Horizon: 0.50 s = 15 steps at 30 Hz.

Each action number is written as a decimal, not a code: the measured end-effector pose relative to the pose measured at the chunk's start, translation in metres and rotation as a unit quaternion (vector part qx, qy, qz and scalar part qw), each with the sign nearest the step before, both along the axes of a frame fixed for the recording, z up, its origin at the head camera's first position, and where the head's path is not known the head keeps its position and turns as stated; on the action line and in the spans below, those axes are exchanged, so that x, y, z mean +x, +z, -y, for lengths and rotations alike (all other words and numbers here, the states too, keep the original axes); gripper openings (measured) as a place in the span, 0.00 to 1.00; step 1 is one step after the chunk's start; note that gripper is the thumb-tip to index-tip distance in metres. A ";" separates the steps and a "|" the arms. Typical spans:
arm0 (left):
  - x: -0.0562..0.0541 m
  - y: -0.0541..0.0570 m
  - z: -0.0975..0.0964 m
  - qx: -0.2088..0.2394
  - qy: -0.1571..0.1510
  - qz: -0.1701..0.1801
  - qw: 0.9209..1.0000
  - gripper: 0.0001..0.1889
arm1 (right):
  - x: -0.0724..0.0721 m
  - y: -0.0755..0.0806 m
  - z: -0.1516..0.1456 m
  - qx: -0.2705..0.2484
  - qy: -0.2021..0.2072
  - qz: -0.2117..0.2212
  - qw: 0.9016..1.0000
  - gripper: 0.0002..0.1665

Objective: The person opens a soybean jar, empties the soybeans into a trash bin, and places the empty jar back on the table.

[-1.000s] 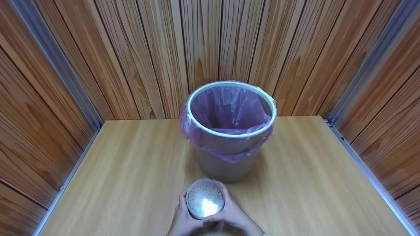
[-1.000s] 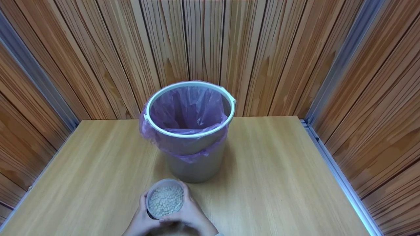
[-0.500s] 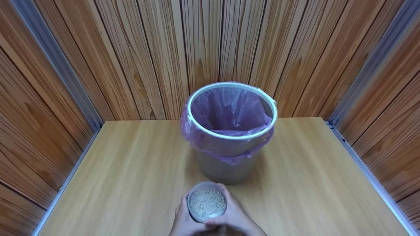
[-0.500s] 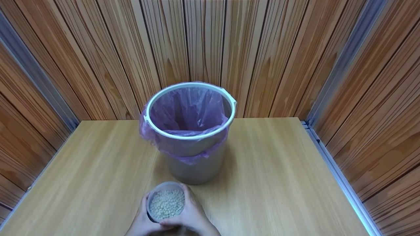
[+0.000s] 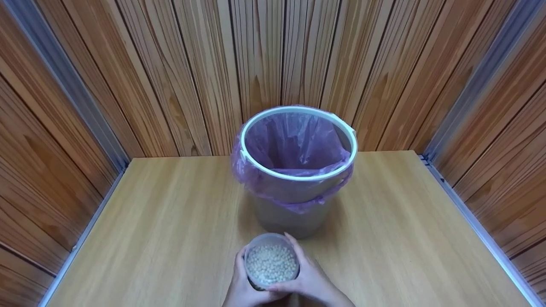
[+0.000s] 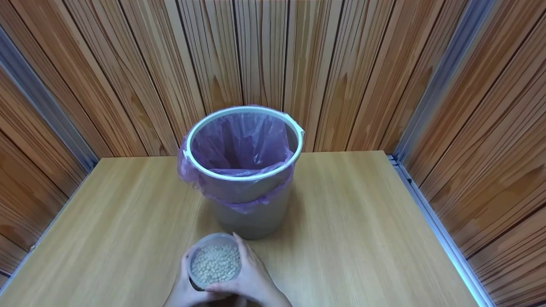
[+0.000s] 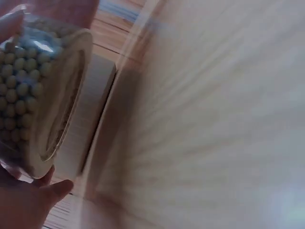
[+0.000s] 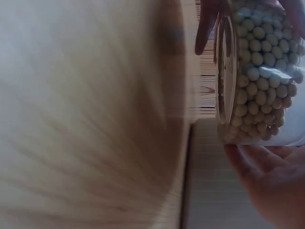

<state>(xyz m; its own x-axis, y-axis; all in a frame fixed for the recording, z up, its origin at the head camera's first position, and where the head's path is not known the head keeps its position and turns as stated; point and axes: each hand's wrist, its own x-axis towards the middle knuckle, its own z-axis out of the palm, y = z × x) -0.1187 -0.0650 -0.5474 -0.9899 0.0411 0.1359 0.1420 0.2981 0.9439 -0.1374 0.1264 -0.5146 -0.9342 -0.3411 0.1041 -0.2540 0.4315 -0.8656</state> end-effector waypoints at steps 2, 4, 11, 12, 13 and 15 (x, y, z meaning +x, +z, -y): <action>0.001 0.005 -0.002 0.010 -0.010 -0.006 1.000 0.64 | 0.002 0.004 -0.002 0.002 0.001 -0.007 1.000 0.69; 0.002 0.010 -0.003 0.023 -0.019 -0.010 1.000 0.63 | 0.004 0.008 -0.003 0.004 -0.001 -0.012 1.000 0.70; 0.003 0.021 -0.005 -0.001 -0.017 -0.063 0.998 0.64 | 0.006 0.022 -0.007 0.016 0.000 -0.066 0.998 0.71; 0.003 0.021 -0.005 -0.011 -0.015 -0.088 0.996 0.64 | 0.007 0.023 -0.008 0.022 0.003 -0.087 0.996 0.71; 0.004 0.021 -0.005 -0.022 -0.013 -0.110 0.994 0.64 | 0.008 0.025 -0.008 0.034 0.006 -0.111 0.993 0.71; 0.005 0.023 -0.005 -0.035 -0.008 -0.132 0.991 0.64 | 0.009 0.030 -0.010 0.055 0.012 -0.141 0.988 0.69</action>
<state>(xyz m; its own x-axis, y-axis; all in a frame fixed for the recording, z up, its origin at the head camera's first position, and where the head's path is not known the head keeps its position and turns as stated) -0.1139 -0.0599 -0.5248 -0.9193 0.0754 0.3863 0.3866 0.3571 0.8503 -0.1284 0.1360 -0.4845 -0.8652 -0.3857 0.3203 -0.4893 0.5103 -0.7072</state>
